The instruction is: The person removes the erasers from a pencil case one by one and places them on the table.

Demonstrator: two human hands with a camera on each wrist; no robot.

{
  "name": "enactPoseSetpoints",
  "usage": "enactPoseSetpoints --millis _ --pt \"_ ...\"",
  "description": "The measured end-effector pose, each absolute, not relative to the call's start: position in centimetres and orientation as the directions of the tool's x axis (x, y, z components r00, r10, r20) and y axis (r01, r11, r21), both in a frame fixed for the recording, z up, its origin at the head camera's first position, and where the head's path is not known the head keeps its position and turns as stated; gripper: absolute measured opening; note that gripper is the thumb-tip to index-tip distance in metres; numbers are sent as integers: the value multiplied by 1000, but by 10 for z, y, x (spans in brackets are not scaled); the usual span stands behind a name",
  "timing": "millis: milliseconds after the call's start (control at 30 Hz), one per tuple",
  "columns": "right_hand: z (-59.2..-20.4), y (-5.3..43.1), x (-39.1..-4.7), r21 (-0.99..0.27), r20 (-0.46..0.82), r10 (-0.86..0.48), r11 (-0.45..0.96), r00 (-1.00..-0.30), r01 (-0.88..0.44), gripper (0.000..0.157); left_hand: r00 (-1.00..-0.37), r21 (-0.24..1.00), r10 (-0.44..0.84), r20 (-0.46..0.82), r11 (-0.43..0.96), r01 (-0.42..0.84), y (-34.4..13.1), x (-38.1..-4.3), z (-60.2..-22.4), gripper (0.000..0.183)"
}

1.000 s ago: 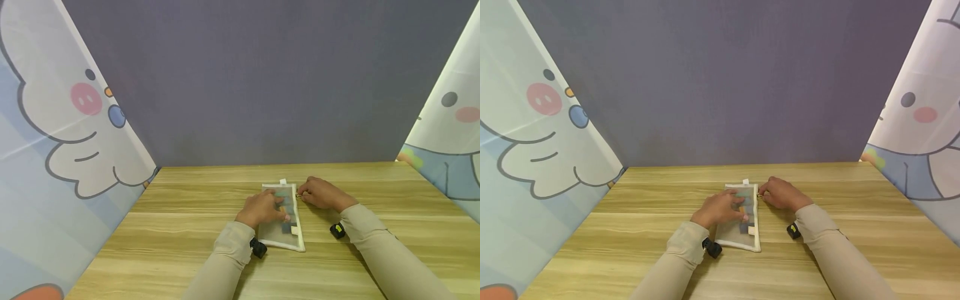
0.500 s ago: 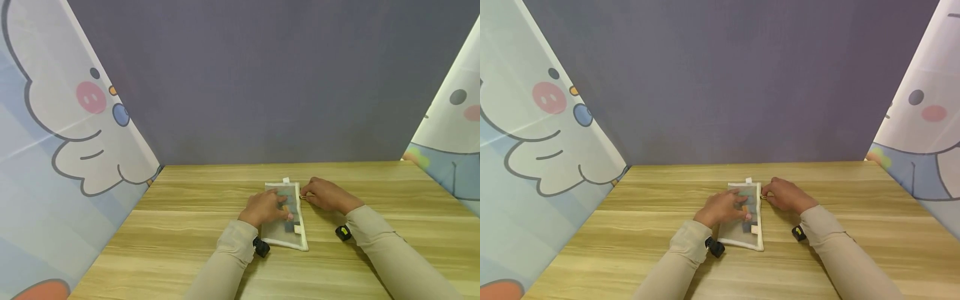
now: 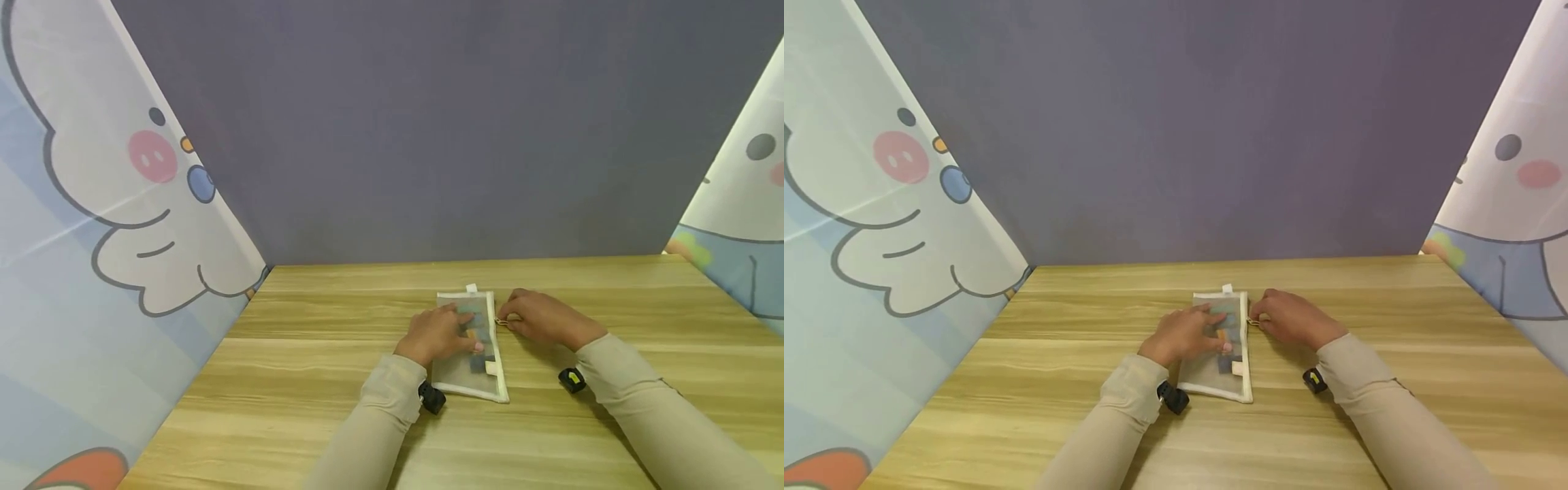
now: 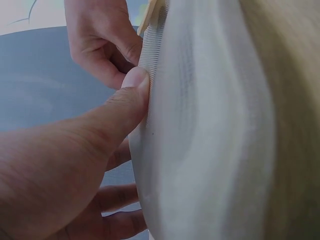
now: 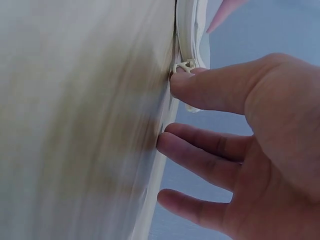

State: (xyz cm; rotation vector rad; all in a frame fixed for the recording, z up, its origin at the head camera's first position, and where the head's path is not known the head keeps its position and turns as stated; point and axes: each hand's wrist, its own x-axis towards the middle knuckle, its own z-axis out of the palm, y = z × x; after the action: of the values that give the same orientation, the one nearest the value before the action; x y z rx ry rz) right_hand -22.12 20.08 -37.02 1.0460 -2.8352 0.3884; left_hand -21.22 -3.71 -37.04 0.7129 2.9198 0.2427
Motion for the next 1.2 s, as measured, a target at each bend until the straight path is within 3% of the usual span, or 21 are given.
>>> enactPoseSetpoints --millis 467,1200 --pt "-370 199 -215 -228 120 -623 741 -773 -632 15 -891 195 444 -91 886 421 -38 -211 -370 74" --pt "-368 197 -195 -189 163 -660 709 -734 -679 15 -881 172 466 -79 877 448 -39 -212 -369 74"
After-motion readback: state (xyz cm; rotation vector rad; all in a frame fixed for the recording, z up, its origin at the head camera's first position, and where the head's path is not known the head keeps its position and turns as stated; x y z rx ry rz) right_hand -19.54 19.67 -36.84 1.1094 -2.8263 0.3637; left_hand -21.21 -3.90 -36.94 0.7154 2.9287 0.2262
